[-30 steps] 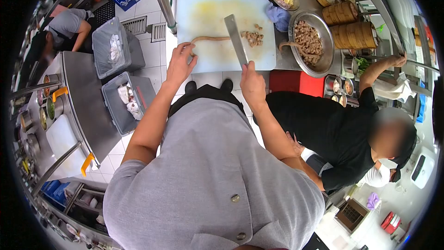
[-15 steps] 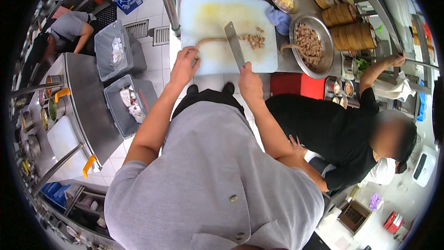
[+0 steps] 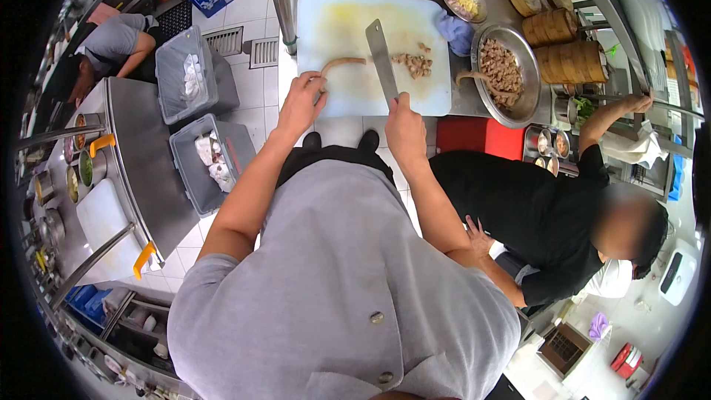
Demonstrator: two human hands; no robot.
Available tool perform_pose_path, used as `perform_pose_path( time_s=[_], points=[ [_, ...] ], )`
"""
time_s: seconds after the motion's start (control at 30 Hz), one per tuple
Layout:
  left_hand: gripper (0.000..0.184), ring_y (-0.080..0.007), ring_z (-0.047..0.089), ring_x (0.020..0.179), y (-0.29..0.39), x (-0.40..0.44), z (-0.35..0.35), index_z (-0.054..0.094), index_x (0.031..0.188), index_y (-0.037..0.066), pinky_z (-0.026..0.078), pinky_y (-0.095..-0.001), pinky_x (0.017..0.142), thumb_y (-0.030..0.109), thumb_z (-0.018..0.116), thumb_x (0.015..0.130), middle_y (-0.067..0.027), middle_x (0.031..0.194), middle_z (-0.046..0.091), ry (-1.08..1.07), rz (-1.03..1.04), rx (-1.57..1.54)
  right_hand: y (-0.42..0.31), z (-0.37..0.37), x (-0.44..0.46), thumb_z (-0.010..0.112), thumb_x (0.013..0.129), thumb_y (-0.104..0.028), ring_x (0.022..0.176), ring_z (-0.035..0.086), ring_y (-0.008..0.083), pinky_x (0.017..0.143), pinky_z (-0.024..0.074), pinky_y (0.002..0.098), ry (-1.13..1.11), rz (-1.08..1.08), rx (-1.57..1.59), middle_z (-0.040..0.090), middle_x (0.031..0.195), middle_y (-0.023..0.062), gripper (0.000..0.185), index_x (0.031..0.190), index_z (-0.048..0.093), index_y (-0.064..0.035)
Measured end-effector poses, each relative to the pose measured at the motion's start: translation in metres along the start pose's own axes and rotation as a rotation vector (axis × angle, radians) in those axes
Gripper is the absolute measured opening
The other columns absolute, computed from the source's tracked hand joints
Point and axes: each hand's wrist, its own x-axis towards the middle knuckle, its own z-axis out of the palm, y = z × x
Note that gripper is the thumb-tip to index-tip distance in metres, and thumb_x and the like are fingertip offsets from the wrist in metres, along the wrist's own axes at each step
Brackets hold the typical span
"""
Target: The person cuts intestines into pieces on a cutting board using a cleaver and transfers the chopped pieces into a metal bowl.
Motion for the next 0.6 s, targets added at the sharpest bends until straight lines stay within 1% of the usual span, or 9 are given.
perform_pose_path(
  time_s=[0.13,0.2,0.27,0.33,0.43,0.5,0.53,0.6],
  points=[
    [0.033,-0.0375,0.06,0.111,0.003,0.001,-0.002,0.067,0.119,0.002,0.053,-0.0447,0.097,0.005,0.073,0.087,-0.0149,0.127,0.062,-0.016,-0.022,-0.009,0.004,0.012,-0.004,0.048,0.108,-0.026,0.08,0.065,0.056,0.069,0.0491,0.0652,0.001,-0.011,-0.014,0.068,0.079,0.0319,0.023,0.111,0.047,-0.0031],
    [0.032,-0.0374,0.06,0.111,0.003,-0.002,0.0,0.067,0.119,0.002,0.053,-0.0447,0.097,0.005,0.073,0.087,-0.0148,0.127,0.062,-0.002,-0.005,-0.004,0.012,0.025,0.004,0.049,0.108,-0.025,0.078,0.065,0.056,0.069,0.0486,0.0659,-0.047,-0.005,-0.045,0.067,0.077,0.0313,0.022,0.109,0.048,-0.0034],
    [0.032,-0.0373,0.06,0.111,-0.001,0.004,-0.001,0.067,0.118,0.002,0.053,-0.0448,0.097,0.005,0.073,0.087,-0.0148,0.127,0.062,0.031,0.008,0.014,0.014,0.021,0.013,0.048,0.109,-0.026,0.077,0.065,0.056,0.069,0.0486,0.0661,-0.01,-0.034,-0.025,0.067,0.076,0.031,0.022,0.108,0.047,-0.0036],
    [0.031,-0.0373,0.06,0.111,0.002,0.0,-0.007,0.067,0.117,0.002,0.053,-0.045,0.097,0.005,0.073,0.087,-0.0144,0.126,0.063,-0.013,0.008,-0.011,0.005,0.009,0.001,0.048,0.109,-0.026,0.076,0.065,0.0561,0.069,0.0487,0.0663,0.006,-0.035,-0.004,0.067,0.076,0.0307,0.023,0.106,0.047,-0.0038],
    [0.03,-0.0373,0.059,0.111,-0.001,-0.001,-0.005,0.067,0.116,0.002,0.053,-0.0452,0.098,0.005,0.073,0.087,-0.0141,0.127,0.062,-0.013,0.007,-0.014,-0.009,0.0,-0.006,0.046,0.109,-0.027,0.077,0.065,0.0559,0.069,0.0494,0.0662,0.02,-0.054,0.046,0.067,0.076,0.0308,0.023,0.106,0.047,-0.0038],
    [0.03,-0.0371,0.059,0.112,-0.001,-0.003,-0.003,0.067,0.116,0.002,0.053,-0.0452,0.097,0.005,0.073,0.087,-0.0141,0.127,0.062,-0.01,0.01,-0.011,-0.009,0.011,-0.005,0.045,0.11,-0.025,0.076,0.068,0.0518,0.069,0.0532,0.062,-0.101,-0.019,-0.139,0.069,0.077,0.0291,0.023,0.11,0.047,-0.0023],
    [0.03,-0.037,0.059,0.112,-0.002,-0.002,-0.003,0.067,0.116,0.002,0.053,-0.0452,0.097,0.005,0.073,0.087,-0.014,0.128,0.062,-0.007,0.013,-0.008,-0.003,0.022,-0.001,0.044,0.11,-0.025,0.077,0.068,0.0519,0.07,0.0533,0.0619,-0.11,-0.044,-0.179,0.069,0.077,0.0294,0.023,0.11,0.047,-0.0013],
    [0.03,-0.0368,0.059,0.112,0.0,-0.003,-0.005,0.067,0.116,0.002,0.053,-0.045,0.097,0.004,0.073,0.087,-0.0139,0.128,0.062,-0.012,0.013,-0.009,0.005,0.026,0.005,0.044,0.11,-0.025,0.077,0.068,0.0523,0.07,0.053,0.0623,-0.084,-0.044,-0.13,0.069,0.077,0.0295,0.023,0.11,0.047,-0.0015]
  ],
)
